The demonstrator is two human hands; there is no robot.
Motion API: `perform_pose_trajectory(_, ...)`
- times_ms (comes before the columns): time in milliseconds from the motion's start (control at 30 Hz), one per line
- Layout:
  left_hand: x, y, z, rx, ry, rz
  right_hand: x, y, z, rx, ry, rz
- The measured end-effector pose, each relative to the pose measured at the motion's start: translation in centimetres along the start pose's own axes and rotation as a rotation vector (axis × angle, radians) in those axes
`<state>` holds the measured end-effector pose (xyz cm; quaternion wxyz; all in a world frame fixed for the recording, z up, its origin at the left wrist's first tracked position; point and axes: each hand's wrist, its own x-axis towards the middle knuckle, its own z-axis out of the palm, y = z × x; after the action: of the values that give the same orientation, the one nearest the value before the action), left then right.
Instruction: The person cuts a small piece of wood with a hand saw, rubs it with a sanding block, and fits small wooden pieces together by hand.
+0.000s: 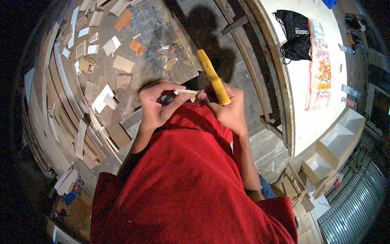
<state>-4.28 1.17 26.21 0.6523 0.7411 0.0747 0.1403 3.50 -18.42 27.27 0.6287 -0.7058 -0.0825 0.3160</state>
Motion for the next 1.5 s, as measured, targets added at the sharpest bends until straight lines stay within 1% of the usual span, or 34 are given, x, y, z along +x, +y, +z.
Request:
perform_pose_trajectory(33, -0.1, -0.1, 0.1, -0.014, 0.003, -0.018, 0.0, 0.1, -0.1, -0.096, -0.005, -0.022)
perform_pose_trajectory(133, -0.2, 0.4, 0.2, -0.027, 0.012, -0.078, 0.1, 0.2, -0.4, -0.171, -0.047, -0.056)
perform_pose_trajectory(267, -0.2, 0.4, 0.1, 0.012, 0.007, -0.066, 0.1, 0.7, -0.2, -0.136, -0.083, -0.076)
perform_pose_trajectory(333, -0.3, 0.7, 0.0, -0.088, 0.024, -0.179, -0.1, 0.4, 0.1, -0.274, -0.018, 0.020)
perform_pose_trajectory(367, -0.1, 0.8, -0.2, -0.090, 0.027, -0.178, -0.1, 0.5, 0.3, -0.277, -0.020, 0.019)
perform_pose_trajectory(433, 0.2, 1.2, -0.9, -0.066, -0.043, -0.194, -0.2, 0.8, 1.2, -0.095, 0.077, -0.019)
perform_pose_trajectory(467, 0.3, 1.4, -1.1, -0.067, -0.039, -0.195, -0.2, 0.7, 1.6, -0.098, 0.073, -0.019)
perform_pose_trajectory(533, 0.6, 1.6, -1.5, -0.176, -0.081, -0.272, -0.1, 0.0, 2.5, 0.025, 0.190, -0.021)
perform_pose_trajectory(567, 0.6, 1.4, -1.7, -0.177, -0.075, -0.269, 0.0, 0.1, 2.4, 0.021, 0.185, -0.024)
perform_pose_trajectory(633, 0.6, 0.6, -1.9, -0.220, -0.100, -0.206, 0.2, 0.4, 2.1, 0.068, 0.264, -0.041)
perform_pose_trajectory(667, 0.6, 0.5, -1.8, -0.222, -0.093, -0.205, 0.4, 0.4, 1.9, 0.039, 0.289, -0.079)
perform_pose_trajectory(733, 0.5, 0.2, -1.6, -0.352, -0.072, -0.280, 0.7, 0.5, 1.6, -0.009, 0.297, -0.083)
perform_pose_trajectory(767, 0.4, 0.0, -1.8, -0.354, -0.064, -0.282, 0.8, 0.6, 1.4, -0.051, 0.312, -0.087)
perform_pose_trajectory(833, 0.3, -0.8, -2.6, -0.314, -0.188, -0.450, 1.1, 1.3, 0.8, -0.065, 0.306, -0.078)
perform_pose_trajectory(867, 0.3, -1.5, -2.8, -0.315, -0.182, -0.454, 1.2, 1.6, 0.6, -0.074, 0.317, -0.050)
perform_pose_trajectory(933, 0.4, -3.4, -2.8, 0.029, -0.185, -0.254, 1.4, 2.5, 0.3, -0.083, 0.326, -0.016)
perform_pose_trajectory(967, 0.3, -4.7, -2.7, 0.030, -0.185, -0.257, 1.5, 3.0, 0.2, -0.067, 0.330, -0.003)
perform_pose_trajectory(1033, 0.5, -7.0, -2.2, 0.013, -0.159, -0.330, 1.8, 4.0, -0.2, -0.049, 0.338, 0.014)
perform_pose_trajectory(1067, 0.8, -7.8, -1.7, -0.004, -0.108, -0.423, 1.9, 4.4, -0.4, -0.024, 0.320, 0.012)
perform_pose_trajectory(1100, 1.1, -9.0, -1.3, -0.001, -0.114, -0.430, 2.0, 4.8, -0.4, 0.002, 0.303, 0.010)
perform_pose_trajectory(1167, 1.6, -12.8, -0.3, 0.219, -0.071, -0.483, 2.1, 5.3, -0.6, 0.016, 0.300, 0.049)
perform_pose_trajectory(1200, 1.9, -14.9, 0.4, 0.227, -0.044, -0.397, 2.3, 5.8, -0.8, 0.047, 0.283, 0.129)
perform_pose_trajectory(1233, 2.3, -16.3, 1.1, 0.231, -0.053, -0.406, 2.4, 6.4, -1.0, 0.077, 0.267, 0.210)
perform_pose_trajectory(1300, 3.2, -18.5, 2.2, 0.361, -0.075, -0.312, 2.5, 7.5, -1.3, 0.095, 0.244, 0.215)
perform_pose_trajectory(1333, 3.5, -19.1, 2.5, 0.433, -0.089, -0.318, 2.4, 7.9, -1.3, 0.105, 0.229, 0.268)
perform_pose_trajectory(1367, 3.9, -19.9, 2.6, 0.437, -0.097, -0.323, 2.5, 8.2, -1.2, 0.116, 0.212, 0.317)
perform_pose_trajectory(1433, 4.2, -21.8, 2.8, 0.615, -0.053, -0.110, 2.5, 8.5, -1.0, 0.118, 0.205, 0.338)
perform_pose_trajectory(1467, 4.1, -22.5, 3.1, 0.574, -0.078, -0.191, 2.5, 8.7, -0.8, 0.098, 0.198, 0.330)
perform_pose_trajectory(1500, 4.4, -21.8, 3.3, 0.576, -0.087, -0.193, 2.5, 8.9, -0.7, 0.079, 0.191, 0.322)
